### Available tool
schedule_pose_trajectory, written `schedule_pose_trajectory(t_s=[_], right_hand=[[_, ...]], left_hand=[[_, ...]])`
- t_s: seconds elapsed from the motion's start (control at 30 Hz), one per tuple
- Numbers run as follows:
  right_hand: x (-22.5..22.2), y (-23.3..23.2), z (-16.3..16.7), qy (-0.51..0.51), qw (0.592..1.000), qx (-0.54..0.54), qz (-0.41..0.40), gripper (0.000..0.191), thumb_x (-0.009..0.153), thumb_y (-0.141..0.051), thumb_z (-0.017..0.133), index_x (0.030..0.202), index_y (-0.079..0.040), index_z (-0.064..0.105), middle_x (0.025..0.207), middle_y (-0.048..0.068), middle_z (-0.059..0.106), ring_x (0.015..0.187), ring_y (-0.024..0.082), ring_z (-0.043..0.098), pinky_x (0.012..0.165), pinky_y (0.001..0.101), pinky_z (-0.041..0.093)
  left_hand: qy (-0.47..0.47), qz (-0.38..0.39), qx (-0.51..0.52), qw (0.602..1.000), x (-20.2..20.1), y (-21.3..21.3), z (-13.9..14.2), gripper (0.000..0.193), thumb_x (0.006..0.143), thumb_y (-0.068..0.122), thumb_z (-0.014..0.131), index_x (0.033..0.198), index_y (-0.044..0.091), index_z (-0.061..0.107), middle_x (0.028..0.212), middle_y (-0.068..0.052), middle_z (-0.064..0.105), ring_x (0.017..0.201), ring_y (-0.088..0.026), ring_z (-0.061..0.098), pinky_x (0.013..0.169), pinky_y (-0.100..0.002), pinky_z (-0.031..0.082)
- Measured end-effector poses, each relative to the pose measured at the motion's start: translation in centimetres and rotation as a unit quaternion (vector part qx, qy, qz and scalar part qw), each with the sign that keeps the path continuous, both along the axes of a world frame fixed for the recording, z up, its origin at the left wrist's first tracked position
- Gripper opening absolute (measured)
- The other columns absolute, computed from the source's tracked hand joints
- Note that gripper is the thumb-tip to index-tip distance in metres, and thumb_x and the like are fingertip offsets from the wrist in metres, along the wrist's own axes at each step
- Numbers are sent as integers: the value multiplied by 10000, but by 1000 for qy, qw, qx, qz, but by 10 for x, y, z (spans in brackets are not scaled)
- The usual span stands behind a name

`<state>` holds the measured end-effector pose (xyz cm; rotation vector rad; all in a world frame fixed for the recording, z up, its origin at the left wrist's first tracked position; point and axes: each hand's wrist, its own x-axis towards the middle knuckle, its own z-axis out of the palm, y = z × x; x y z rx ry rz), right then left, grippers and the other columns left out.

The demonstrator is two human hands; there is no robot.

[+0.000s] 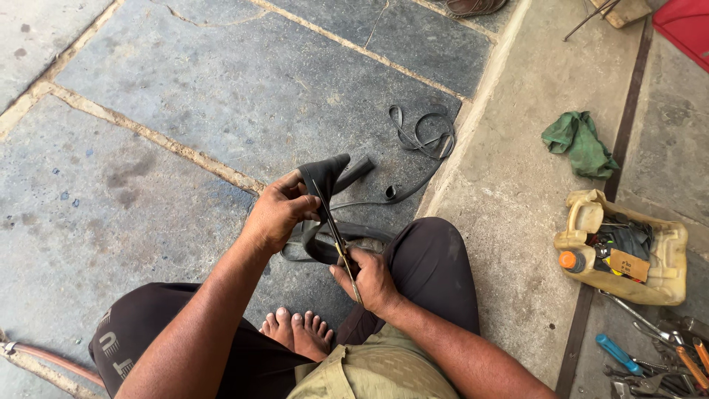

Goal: The person sits on the ground holding a bicycle inner tube and cuts it lengthwise into strips using scissors, working around the loop and pulling the cut tube apart. Cut strips accumulate on the ground beside them.

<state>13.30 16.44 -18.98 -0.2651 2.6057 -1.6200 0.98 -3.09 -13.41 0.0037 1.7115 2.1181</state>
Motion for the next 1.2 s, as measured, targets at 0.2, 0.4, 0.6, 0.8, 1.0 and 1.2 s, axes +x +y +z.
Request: schedule_pose_trajectory(t_s=[0.2, 0.4, 0.6, 0.8, 1.0, 1.2], right_hand=[[1, -2, -5, 18, 1000, -7, 13, 176, 906, -175, 765, 887, -31, 667, 707, 66, 707, 659, 158, 718, 616, 326, 565], [3, -1, -2, -2, 1000, -10, 5, 258, 878, -240, 809, 909, -35, 657, 701, 83, 693, 635, 183, 692, 605, 348, 552], [2, 1, 0, 7, 1000, -10, 2, 255, 899, -241, 792, 895, -34, 642, 730, 91, 693, 664, 205, 699, 635, 358, 547], [0, 0, 0, 3, 1000, -1, 4, 208, 903, -196, 779, 881, -32, 654, 728, 88, 705, 667, 190, 714, 628, 355, 556], [2, -2, -4, 17, 1000, -4, 6, 183, 897, -180, 775, 901, -31, 668, 705, 77, 715, 642, 170, 723, 597, 328, 562], [4, -2, -8, 6, 1000, -10, 13, 240, 895, -238, 803, 882, -42, 665, 690, 67, 708, 623, 150, 707, 586, 321, 561]], left_hand=[[-6, 60, 31, 998, -6, -6, 0, 290, 897, -36, 642, 1178, 11, 699, 987, -43, 727, 829, -118, 669, 745, -278, 573], [11, -34, 2, 999, -5, -6, 2, 319, 871, -49, 662, 1184, 6, 658, 905, -58, 685, 795, -155, 698, 739, -321, 611], [0, -38, -26, 999, 0, 1, 1, 392, 842, -29, 674, 1223, 57, 655, 881, -52, 672, 764, -162, 692, 721, -319, 612], [4, -25, -29, 999, -3, -4, -2, 346, 860, -24, 690, 1204, -12, 654, 898, -72, 682, 783, -165, 709, 717, -315, 618], [-14, 46, -14, 999, -7, -7, 1, 320, 903, -14, 664, 1219, -41, 709, 945, -89, 723, 786, -148, 672, 739, -291, 588], [-44, 19, -76, 996, -6, -8, 11, 327, 875, -15, 666, 1200, 14, 686, 922, -76, 738, 795, -134, 719, 741, -289, 626]])
